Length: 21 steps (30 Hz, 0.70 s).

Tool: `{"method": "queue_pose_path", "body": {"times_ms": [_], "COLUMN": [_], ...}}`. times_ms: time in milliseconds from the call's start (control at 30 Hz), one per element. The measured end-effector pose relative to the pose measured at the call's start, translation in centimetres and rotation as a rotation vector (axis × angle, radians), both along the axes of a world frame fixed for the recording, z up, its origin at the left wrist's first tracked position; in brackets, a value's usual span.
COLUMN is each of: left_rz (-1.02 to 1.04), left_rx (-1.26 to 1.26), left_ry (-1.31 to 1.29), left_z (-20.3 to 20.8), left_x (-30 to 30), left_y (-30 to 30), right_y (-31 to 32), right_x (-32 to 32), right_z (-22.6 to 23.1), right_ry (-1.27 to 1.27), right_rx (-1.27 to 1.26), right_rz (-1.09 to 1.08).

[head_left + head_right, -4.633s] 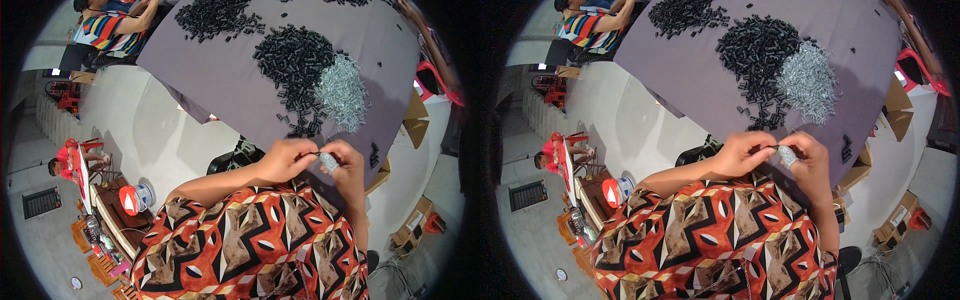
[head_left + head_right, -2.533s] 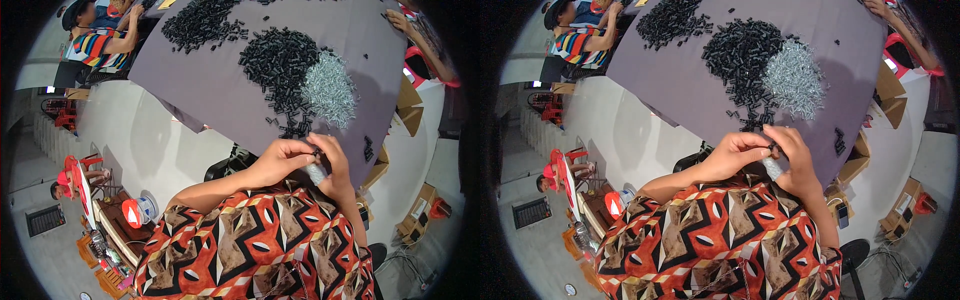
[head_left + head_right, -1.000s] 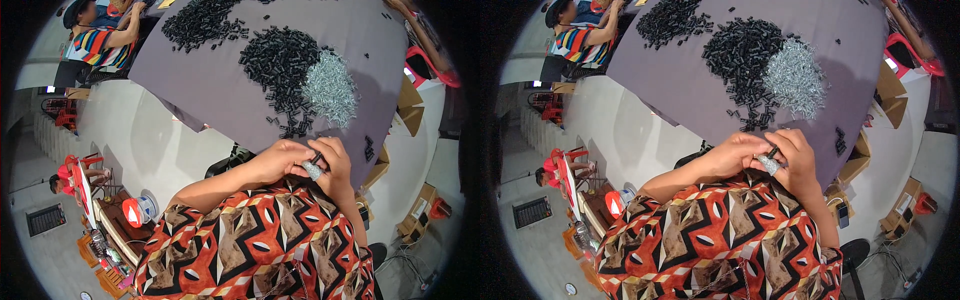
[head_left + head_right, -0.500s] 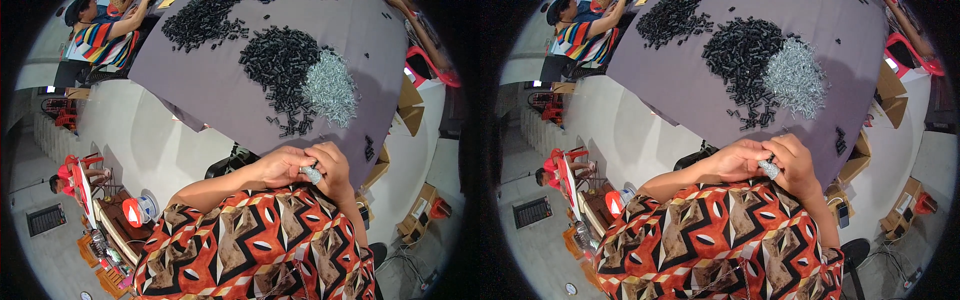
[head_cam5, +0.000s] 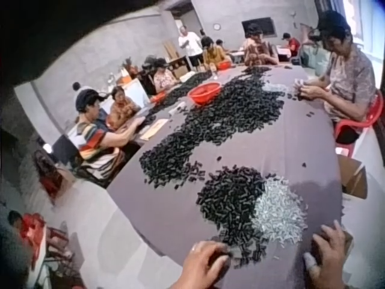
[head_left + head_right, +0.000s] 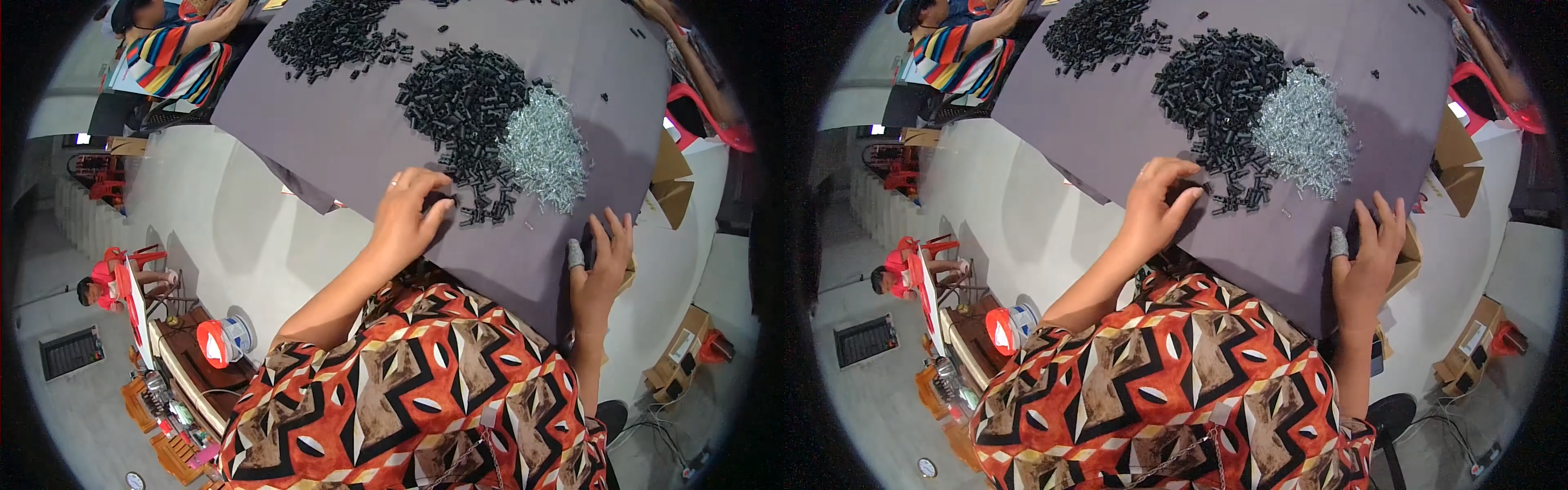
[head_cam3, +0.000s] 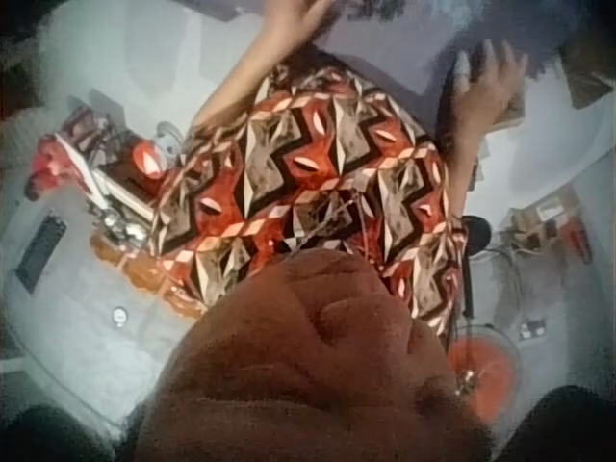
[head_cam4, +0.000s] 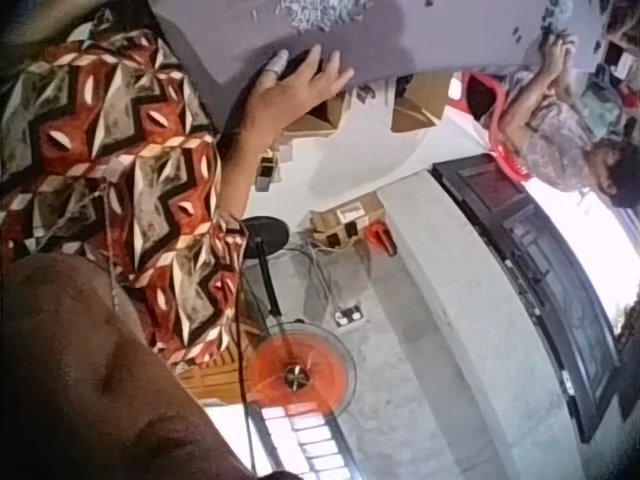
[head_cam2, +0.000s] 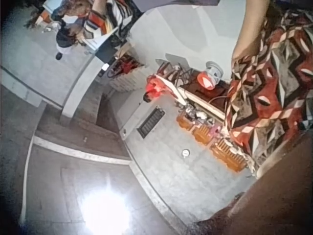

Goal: Assembling small silver and black components together by hand.

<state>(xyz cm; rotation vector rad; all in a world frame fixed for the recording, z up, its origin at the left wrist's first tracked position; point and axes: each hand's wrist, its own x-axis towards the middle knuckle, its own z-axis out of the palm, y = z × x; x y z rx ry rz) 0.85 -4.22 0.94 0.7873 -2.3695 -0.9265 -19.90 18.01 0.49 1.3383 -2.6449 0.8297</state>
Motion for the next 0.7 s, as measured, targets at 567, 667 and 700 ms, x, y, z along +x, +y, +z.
{"method": "queue_pose_path", "body": {"times_ms": [567,667,700], "left_rz": [-0.058,-0.133,-0.148], "left_rx": [0.005,-0.148,-0.175], "left_ry": [0.002,0.013,-0.019], "left_z": [-0.8,-0.3,-0.2], "left_x": [-1.4,-2.7,-3.2], "left_y": [0.3,0.1,0.1], "right_y": [-4.4,-4.0,-3.9], "right_x": [2.3,2.7,2.8], "right_z": [-0.3,-0.1,0.0], "right_ry": [-0.093,-0.125,-0.146], "right_rx": [-0.035,-0.007,0.006], "right_rz": [0.361,0.364,0.371]}}
